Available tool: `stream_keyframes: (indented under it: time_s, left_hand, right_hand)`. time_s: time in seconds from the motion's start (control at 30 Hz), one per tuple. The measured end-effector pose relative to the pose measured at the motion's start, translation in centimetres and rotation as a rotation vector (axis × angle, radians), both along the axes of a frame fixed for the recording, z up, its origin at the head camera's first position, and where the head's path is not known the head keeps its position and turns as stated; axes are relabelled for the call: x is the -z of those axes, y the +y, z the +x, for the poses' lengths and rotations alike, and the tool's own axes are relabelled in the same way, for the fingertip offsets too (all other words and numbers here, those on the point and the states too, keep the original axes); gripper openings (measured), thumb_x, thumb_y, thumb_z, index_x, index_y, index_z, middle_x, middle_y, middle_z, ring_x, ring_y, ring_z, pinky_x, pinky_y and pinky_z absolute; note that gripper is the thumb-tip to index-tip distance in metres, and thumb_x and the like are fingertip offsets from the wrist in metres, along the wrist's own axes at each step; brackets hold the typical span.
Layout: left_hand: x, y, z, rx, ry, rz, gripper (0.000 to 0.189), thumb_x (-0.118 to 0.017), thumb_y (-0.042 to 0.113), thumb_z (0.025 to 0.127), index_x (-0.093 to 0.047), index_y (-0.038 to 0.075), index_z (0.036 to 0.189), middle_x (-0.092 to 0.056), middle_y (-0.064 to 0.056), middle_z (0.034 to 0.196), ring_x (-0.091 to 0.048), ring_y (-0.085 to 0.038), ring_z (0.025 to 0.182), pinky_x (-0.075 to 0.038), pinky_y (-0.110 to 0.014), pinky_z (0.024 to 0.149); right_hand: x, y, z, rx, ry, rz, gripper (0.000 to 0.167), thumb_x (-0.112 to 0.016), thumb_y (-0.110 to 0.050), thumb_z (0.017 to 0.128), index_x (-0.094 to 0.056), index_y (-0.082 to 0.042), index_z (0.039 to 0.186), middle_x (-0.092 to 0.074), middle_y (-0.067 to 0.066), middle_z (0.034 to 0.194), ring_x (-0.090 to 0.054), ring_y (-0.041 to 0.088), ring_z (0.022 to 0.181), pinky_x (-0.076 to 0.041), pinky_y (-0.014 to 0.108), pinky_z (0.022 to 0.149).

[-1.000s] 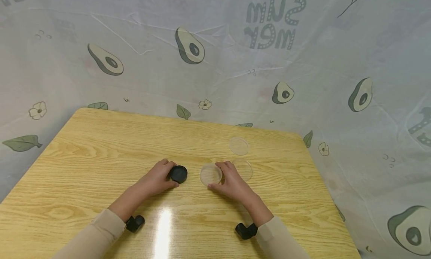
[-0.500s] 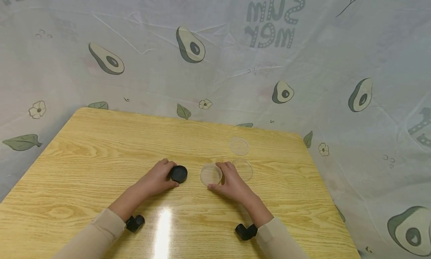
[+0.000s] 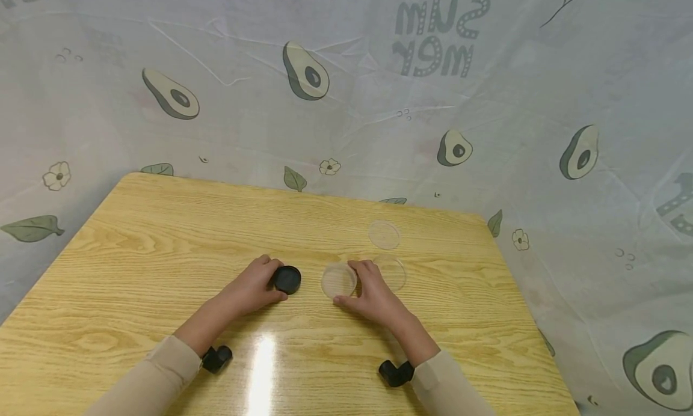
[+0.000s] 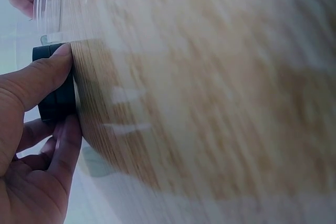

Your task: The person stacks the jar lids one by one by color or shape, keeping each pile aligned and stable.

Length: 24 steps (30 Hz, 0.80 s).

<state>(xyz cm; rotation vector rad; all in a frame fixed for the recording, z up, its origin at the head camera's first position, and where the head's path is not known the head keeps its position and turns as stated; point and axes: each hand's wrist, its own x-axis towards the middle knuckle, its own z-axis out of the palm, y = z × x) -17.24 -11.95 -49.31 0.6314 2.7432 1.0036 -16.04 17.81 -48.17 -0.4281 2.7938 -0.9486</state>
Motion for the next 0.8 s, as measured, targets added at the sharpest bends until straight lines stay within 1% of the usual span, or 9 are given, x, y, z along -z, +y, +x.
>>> stream_keyframes:
  time_s: [0.23, 0.37, 0.47, 0.7, 0.8]
  left_hand:
    - [-0.4, 0.1, 0.0, 0.002, 0.019, -0.017, 0.053, -0.088, 0.02, 0.086, -0.064, -0.004, 0.126, -0.061, -0.016, 0.111, -0.059, -0.026, 0.098, -0.053, -0.045, 0.088]
    - [-0.7, 0.1, 0.0, 0.0, 0.008, -0.013, 0.052, -0.088, 0.019, 0.086, -0.064, -0.004, 0.126, -0.061, -0.016, 0.111, -0.059, -0.025, 0.098, -0.052, -0.045, 0.088]
    - [-0.8, 0.1, 0.1, -0.002, -0.001, -0.009, 0.052, -0.088, 0.019, 0.086, -0.064, -0.003, 0.126, -0.061, -0.015, 0.11, -0.058, -0.024, 0.096, -0.051, -0.044, 0.086]
    - [-0.8, 0.0, 0.1, 0.001, 0.004, -0.011, 0.052, -0.088, 0.02, 0.086, -0.064, -0.003, 0.126, -0.061, -0.015, 0.11, -0.058, -0.023, 0.095, -0.052, -0.043, 0.086]
    - [-0.8, 0.0, 0.0, 0.005, 0.012, -0.007, 0.051, -0.088, 0.02, 0.086, -0.065, -0.002, 0.125, -0.061, -0.014, 0.109, -0.057, -0.022, 0.094, -0.051, -0.042, 0.085]
  right_hand:
    - [-0.7, 0.2, 0.0, 0.018, -0.009, -0.022, 0.087, -0.086, -0.039, 0.088, -0.044, -0.002, 0.155, -0.049, 0.019, 0.146, -0.051, 0.033, 0.134, -0.046, 0.054, 0.112]
    - [-1.2, 0.4, -0.1, 0.047, -0.03, -0.04, 0.088, -0.083, -0.043, 0.09, -0.042, -0.003, 0.157, -0.047, 0.018, 0.149, -0.05, 0.034, 0.138, -0.046, 0.056, 0.112]
    - [-1.4, 0.7, -0.3, 0.066, -0.028, -0.052, 0.086, -0.08, -0.045, 0.093, -0.041, -0.003, 0.157, -0.046, 0.018, 0.151, -0.05, 0.035, 0.138, -0.046, 0.056, 0.111]
    - [-1.9, 2.1, -0.9, 0.103, 0.009, -0.085, 0.082, -0.078, -0.037, 0.096, -0.039, 0.0, 0.158, -0.043, 0.02, 0.154, -0.047, 0.039, 0.141, -0.044, 0.058, 0.114]
    - [-2.1, 2.8, -1.3, 0.122, 0.017, -0.08, 0.083, -0.078, -0.038, 0.096, -0.039, 0.0, 0.158, -0.042, 0.021, 0.156, -0.046, 0.04, 0.143, -0.043, 0.059, 0.114]
